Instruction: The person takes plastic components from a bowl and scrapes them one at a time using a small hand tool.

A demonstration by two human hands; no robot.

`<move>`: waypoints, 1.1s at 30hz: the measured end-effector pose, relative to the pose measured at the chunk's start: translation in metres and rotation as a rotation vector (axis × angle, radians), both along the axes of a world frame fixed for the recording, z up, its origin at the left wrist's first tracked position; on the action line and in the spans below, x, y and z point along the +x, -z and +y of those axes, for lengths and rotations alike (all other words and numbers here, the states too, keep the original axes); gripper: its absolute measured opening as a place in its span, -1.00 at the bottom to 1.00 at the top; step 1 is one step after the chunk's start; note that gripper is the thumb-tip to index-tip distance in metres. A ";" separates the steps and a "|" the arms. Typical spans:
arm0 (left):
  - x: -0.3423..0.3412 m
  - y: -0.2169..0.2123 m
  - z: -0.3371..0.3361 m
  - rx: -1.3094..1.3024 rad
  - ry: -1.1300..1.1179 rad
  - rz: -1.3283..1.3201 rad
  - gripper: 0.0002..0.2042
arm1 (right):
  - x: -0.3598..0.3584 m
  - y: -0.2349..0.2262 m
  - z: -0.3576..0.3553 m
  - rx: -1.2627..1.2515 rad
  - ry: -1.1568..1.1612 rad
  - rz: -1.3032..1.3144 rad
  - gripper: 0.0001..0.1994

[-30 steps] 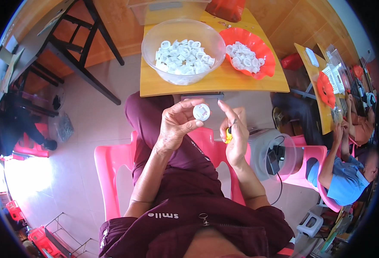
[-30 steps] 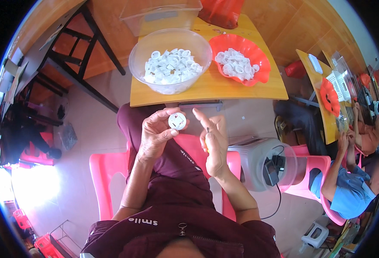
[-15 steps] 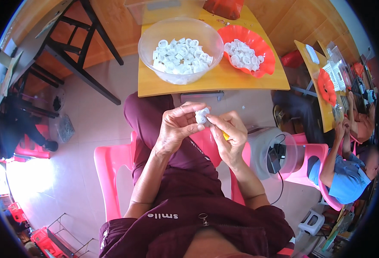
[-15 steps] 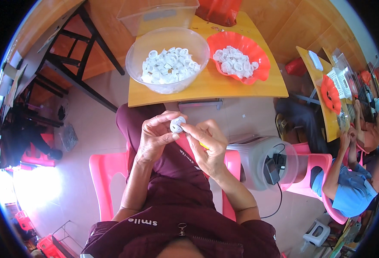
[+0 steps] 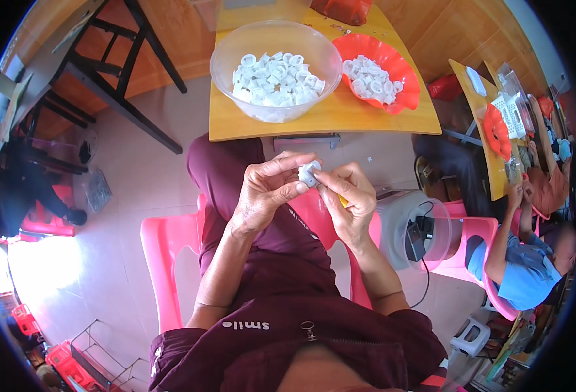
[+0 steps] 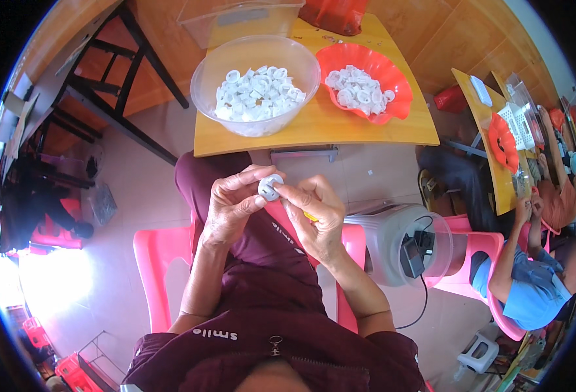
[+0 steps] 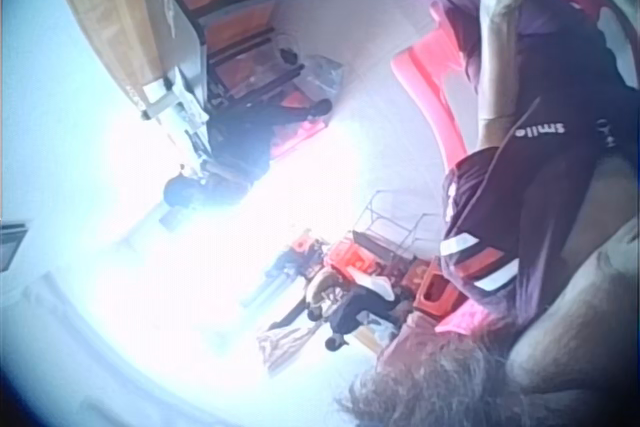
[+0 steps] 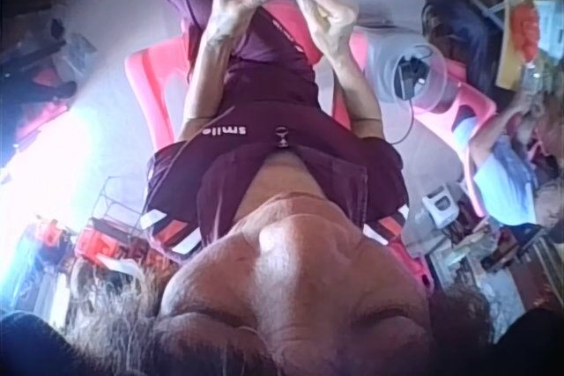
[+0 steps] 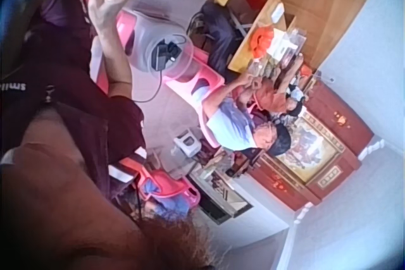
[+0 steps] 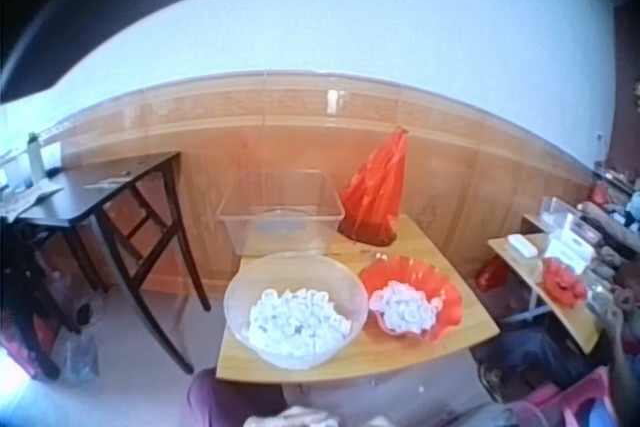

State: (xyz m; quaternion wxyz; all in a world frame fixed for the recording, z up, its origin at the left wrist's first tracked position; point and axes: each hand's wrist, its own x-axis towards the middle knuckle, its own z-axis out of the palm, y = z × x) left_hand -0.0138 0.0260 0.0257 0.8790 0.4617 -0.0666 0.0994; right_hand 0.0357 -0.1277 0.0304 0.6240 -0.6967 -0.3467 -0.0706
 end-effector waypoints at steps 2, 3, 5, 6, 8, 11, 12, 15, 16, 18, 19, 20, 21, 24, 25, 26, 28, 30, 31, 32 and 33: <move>-0.001 0.000 0.001 -0.001 0.003 0.011 -0.62 | 0.000 -0.003 -0.001 -0.028 -0.002 -0.002 -0.65; -0.001 0.001 0.001 -0.002 0.003 0.012 -0.62 | 0.000 -0.003 -0.001 -0.055 -0.002 -0.006 -0.65; -0.001 0.003 0.001 -0.003 -0.003 0.007 -0.62 | 0.000 -0.002 0.000 -0.054 -0.001 -0.010 -0.65; -0.001 0.004 0.001 -0.003 -0.004 0.007 -0.62 | 0.000 -0.002 0.000 -0.053 0.001 -0.014 -0.66; -0.001 0.005 0.000 -0.003 -0.016 -0.006 -0.62 | 0.000 -0.002 0.000 -0.054 0.002 -0.017 -0.66; -0.001 0.005 -0.001 -0.004 -0.034 -0.002 -0.62 | 0.001 -0.001 -0.001 -0.071 -0.014 -0.037 -0.70; -0.001 0.005 -0.002 -0.004 -0.033 -0.001 -0.62 | 0.002 -0.001 -0.002 -0.088 -0.029 -0.055 -0.74; -0.001 0.005 -0.002 0.010 -0.040 0.010 -0.63 | 0.003 0.000 -0.001 -0.035 -0.042 0.035 -0.69; -0.001 0.005 -0.002 0.018 -0.039 0.011 -0.63 | 0.003 0.000 -0.001 -0.034 -0.043 0.036 -0.69; -0.001 0.004 -0.002 0.027 -0.038 0.011 -0.64 | 0.003 0.000 -0.002 -0.030 -0.057 0.048 -0.69; -0.001 0.005 -0.002 0.040 -0.045 0.009 -0.64 | 0.003 0.000 -0.001 -0.029 -0.057 0.048 -0.69; -0.001 0.005 -0.002 0.054 -0.053 0.006 -0.64 | 0.004 -0.001 -0.001 -0.045 -0.051 0.012 -0.69; -0.001 0.005 -0.002 0.054 -0.052 0.006 -0.64 | 0.004 -0.001 -0.001 -0.060 -0.045 -0.024 -0.69; -0.001 0.004 -0.004 0.085 -0.089 0.035 -0.64 | 0.004 0.002 0.001 -0.061 -0.016 -0.076 -0.66; -0.001 0.003 -0.004 0.092 -0.103 0.054 -0.65 | 0.003 0.002 0.001 -0.061 -0.016 -0.076 -0.66; -0.001 0.003 -0.005 0.098 -0.117 0.073 -0.65 | 0.002 0.001 0.001 -0.119 0.023 -0.119 -0.64; -0.001 0.003 -0.004 0.118 -0.131 0.069 -0.65 | 0.000 -0.002 0.001 -0.176 0.061 -0.161 -0.61; -0.001 0.003 -0.003 0.139 -0.144 0.065 -0.66 | -0.001 -0.004 0.002 -0.198 0.092 -0.223 -0.57; -0.001 0.004 -0.002 0.161 -0.149 0.047 -0.66 | -0.001 -0.004 0.002 -0.198 0.092 -0.222 -0.57; -0.001 0.004 -0.002 0.182 -0.155 0.030 -0.65 | -0.002 -0.003 0.002 -0.215 0.108 -0.244 -0.57; 0.000 0.004 -0.002 0.181 -0.153 0.031 -0.65 | -0.003 -0.002 0.001 -0.234 0.126 -0.266 -0.57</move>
